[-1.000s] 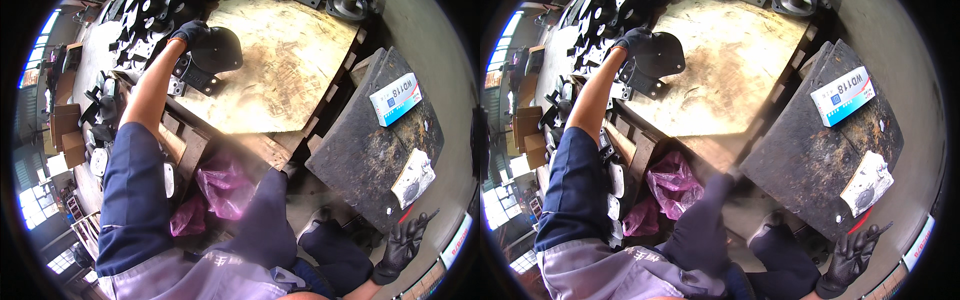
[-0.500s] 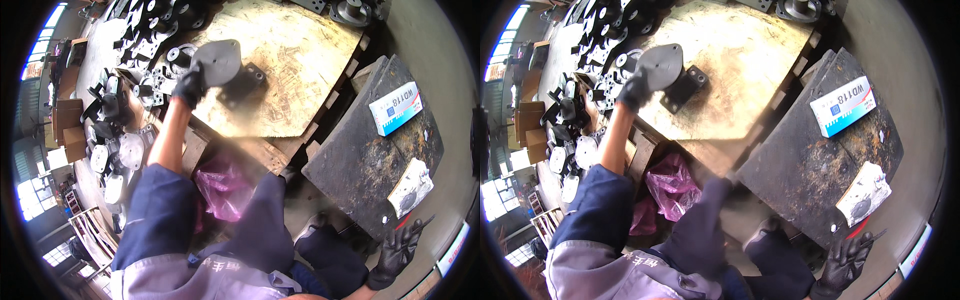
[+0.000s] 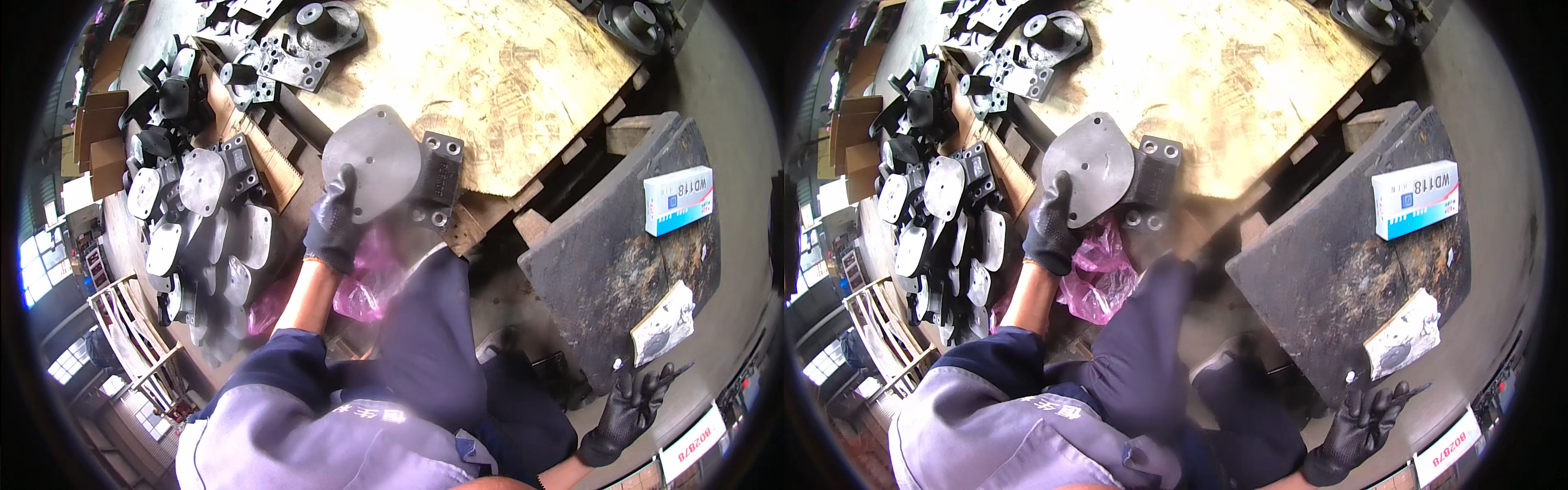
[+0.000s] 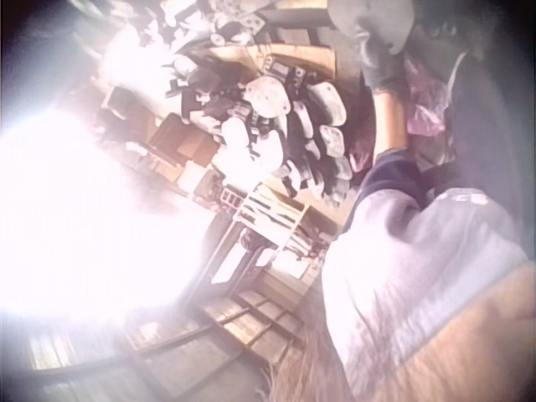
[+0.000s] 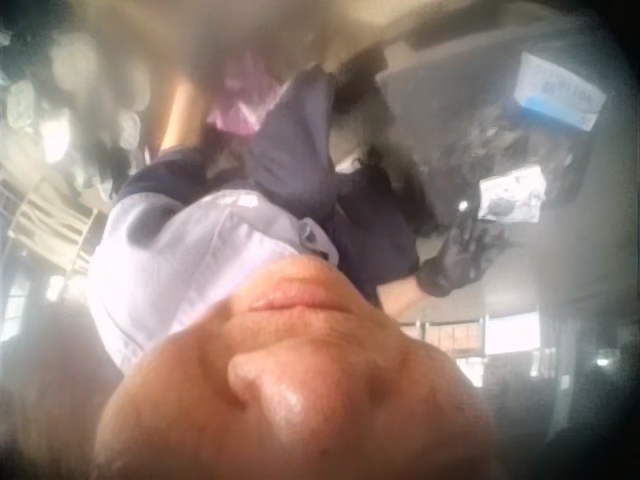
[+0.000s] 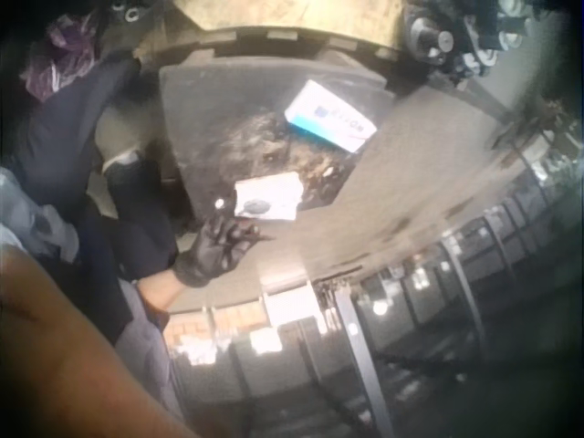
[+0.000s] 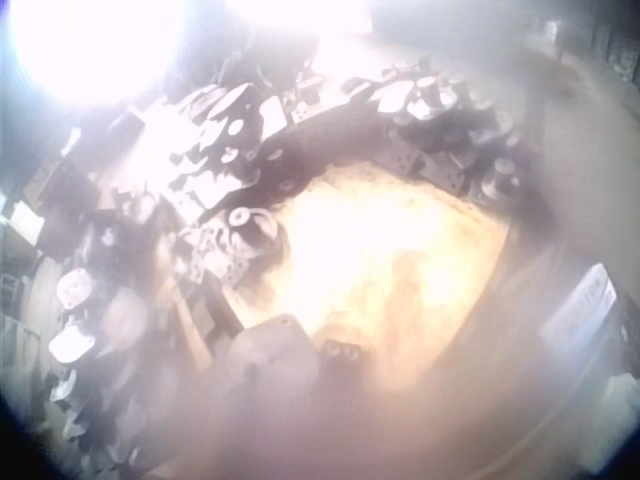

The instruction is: The person applies a white adhesive from a tube onto a small metal part and then rubs it in with a cloth. They then pick up a larger metal part and apply the adhesive to its surface, rubbing it in with the cloth.

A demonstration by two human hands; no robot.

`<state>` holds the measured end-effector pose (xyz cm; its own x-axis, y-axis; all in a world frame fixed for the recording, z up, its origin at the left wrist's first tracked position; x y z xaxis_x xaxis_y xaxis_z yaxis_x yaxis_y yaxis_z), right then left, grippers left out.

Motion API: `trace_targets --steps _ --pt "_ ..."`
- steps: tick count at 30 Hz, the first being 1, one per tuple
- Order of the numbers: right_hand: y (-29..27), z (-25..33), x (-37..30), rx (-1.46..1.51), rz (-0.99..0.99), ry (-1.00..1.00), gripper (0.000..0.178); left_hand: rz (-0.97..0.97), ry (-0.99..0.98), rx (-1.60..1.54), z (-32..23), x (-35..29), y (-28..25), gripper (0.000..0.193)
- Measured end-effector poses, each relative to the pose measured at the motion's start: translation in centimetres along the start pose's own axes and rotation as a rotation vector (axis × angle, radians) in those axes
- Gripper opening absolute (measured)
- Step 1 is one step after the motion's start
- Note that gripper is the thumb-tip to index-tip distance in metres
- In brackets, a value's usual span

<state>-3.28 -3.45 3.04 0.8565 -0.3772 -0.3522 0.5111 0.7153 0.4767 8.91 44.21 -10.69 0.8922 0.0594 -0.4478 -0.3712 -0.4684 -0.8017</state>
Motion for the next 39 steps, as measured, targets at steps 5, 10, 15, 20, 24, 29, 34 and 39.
trace_targets --steps 5,10,15,20,24,29,34,39 --pt "-0.9 0.0 -0.4 0.247 0.343 0.129 0.049 -0.039 -0.360 -0.558 -1.6 1.0 -2.1 0.047" --pt "0.8 -0.5 -1.6 0.215 0.172 0.082 0.049 -0.238 -0.019 -0.969 -7.5 1.2 -5.4 0.025" --pt "3.3 -0.3 -2.1 0.170 0.207 -0.011 0.041 -0.056 0.364 -0.175 -12.1 -0.7 -12.0 0.022" --pt "4.2 0.3 -2.9 0.067 0.194 -0.011 0.040 -0.010 0.561 -0.437 -18.9 -6.0 -15.9 0.047" --pt "4.9 -0.1 -3.0 -0.011 0.210 0.000 0.041 -0.100 0.723 -0.340 -21.6 -7.1 -14.9 0.036" --pt "2.1 -2.9 -1.0 -0.052 0.213 -0.087 0.037 0.020 0.930 -0.051 -20.6 -2.7 -7.5 0.027" --pt "3.4 -2.8 0.0 0.028 0.309 -0.073 0.033 -0.214 1.005 0.054 -19.9 -1.5 -3.1 0.021" --pt "8.8 -2.2 4.0 0.290 0.442 0.093 0.031 -0.058 0.879 -0.407 -18.2 -1.5 -1.6 0.028"
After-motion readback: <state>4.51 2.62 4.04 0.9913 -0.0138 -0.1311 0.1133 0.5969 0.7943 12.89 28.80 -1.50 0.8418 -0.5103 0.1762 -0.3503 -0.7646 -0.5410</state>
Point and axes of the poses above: each hand's wrist, its own x-axis towards the middle knuckle, its own y-axis out of the palm, z = x × y, the point moved 1 cm from there along x, towards the middle knuckle, and after that the axes turned 11 degrees about z, right-handed, at the moved point
